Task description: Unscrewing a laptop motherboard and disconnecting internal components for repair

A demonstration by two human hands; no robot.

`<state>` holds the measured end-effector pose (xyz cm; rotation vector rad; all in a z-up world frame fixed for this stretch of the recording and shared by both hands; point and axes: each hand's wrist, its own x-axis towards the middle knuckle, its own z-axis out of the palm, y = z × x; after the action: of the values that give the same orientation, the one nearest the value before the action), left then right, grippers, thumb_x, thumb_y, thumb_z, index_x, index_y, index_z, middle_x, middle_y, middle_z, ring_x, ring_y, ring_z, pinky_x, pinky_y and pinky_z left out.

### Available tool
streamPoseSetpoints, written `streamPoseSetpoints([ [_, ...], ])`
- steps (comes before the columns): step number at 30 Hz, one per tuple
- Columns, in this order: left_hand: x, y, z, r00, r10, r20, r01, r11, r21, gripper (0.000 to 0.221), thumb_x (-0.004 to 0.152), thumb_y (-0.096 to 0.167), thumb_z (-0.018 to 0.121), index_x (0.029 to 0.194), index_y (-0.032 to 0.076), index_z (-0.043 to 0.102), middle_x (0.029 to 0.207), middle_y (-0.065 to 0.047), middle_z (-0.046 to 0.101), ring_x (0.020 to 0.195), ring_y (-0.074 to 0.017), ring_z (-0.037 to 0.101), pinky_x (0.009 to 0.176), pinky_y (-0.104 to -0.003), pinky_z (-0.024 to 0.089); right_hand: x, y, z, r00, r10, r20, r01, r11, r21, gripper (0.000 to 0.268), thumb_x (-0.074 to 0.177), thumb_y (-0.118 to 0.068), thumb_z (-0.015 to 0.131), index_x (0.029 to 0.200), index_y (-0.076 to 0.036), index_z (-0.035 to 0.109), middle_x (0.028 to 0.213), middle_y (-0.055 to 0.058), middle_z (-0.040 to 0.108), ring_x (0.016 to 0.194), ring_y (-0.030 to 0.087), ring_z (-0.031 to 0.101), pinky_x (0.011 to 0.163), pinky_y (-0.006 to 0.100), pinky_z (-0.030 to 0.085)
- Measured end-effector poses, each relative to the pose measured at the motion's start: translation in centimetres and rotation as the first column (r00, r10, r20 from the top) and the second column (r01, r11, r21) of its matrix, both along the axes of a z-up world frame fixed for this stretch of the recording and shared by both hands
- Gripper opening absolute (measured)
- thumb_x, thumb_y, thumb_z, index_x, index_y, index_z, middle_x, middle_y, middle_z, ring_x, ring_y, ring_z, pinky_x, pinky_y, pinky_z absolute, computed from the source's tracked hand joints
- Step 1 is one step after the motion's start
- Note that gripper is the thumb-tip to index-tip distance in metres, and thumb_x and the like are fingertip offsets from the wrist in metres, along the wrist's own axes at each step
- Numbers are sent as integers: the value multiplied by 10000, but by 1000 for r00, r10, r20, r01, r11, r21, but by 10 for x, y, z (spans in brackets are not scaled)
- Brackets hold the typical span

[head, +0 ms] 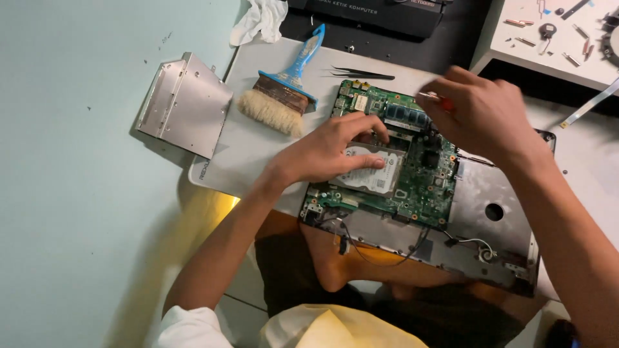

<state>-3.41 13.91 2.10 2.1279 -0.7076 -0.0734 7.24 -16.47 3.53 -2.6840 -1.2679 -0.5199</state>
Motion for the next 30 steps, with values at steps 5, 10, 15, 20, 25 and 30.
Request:
streamPoseSetpoints([
  [5, -5, 8, -20, 973, 117, 201, -127, 991, 39, 309, 1062, 270, 857, 1290, 104, 732, 1130, -73, 670, 967, -251, 705, 935, -437, 595, 75, 88, -19, 997, 67, -38, -70, 996, -64, 281, 1084, -231, 831, 1328, -144, 940, 1343, 71, 842, 632, 280, 773, 525, 419, 600],
  [10, -2, 13, -43, 861, 178, 477, -236, 970, 64, 348, 1086, 314, 856, 1332, 78, 787, 1167, -89, 614, 1108, -276, 596, 1020, -433, 536, 95, 124, -6, 954, -70, -292, 6, 977, -213, 389, 986, -261, 900, 1365, -172, 907, 1408, 87, 839, 904, 384, 858, 737, 528, 694],
  [15, -3, 15, -41, 827, 225, 516, -307, 949, 78, 285, 1075, 336, 859, 1256, 120, 817, 1314, -88, 623, 1226, -297, 561, 1163, -524, 372, 92, 104, -17, 980, 56, -191, -76, 992, -99, 211, 1008, -236, 890, 1170, -107, 847, 1073, 78, 868, 712, 404, 787, 669, 530, 635],
  [20, -7, 7, -21, 805, 155, 573, -287, 947, 147, 343, 1051, 284, 901, 1334, 116, 807, 1294, -96, 665, 1158, -293, 596, 1098, -483, 435, 55, 29, 18, 994, 73, -84, -56, 980, 190, 214, 988, -127, 919, 1159, -27, 838, 938, 104, 872, 632, 342, 754, 591, 457, 580],
  [25, 5, -33, 1, 816, 87, 572, -243, 949, 201, 276, 1052, 246, 899, 1288, 122, 828, 1189, -44, 686, 1056, -245, 611, 1093, -458, 412, 28, -85, 31, 967, -2, -253, 73, 960, 272, 348, 966, -47, 1052, 1142, 68, 775, 986, 165, 836, 685, 296, 694, 672, 457, 582],
  [30, 42, -107, 15, 788, -34, 615, -112, 974, 197, 203, 1082, 265, 883, 1209, 116, 828, 1083, -55, 723, 946, -250, 662, 997, -441, 478, 17, -166, 10, 906, -24, -423, 262, 817, 514, 301, 1122, 14, 962, 1173, 17, 665, 1076, 71, 669, 890, 191, 561, 812, 344, 501],
])
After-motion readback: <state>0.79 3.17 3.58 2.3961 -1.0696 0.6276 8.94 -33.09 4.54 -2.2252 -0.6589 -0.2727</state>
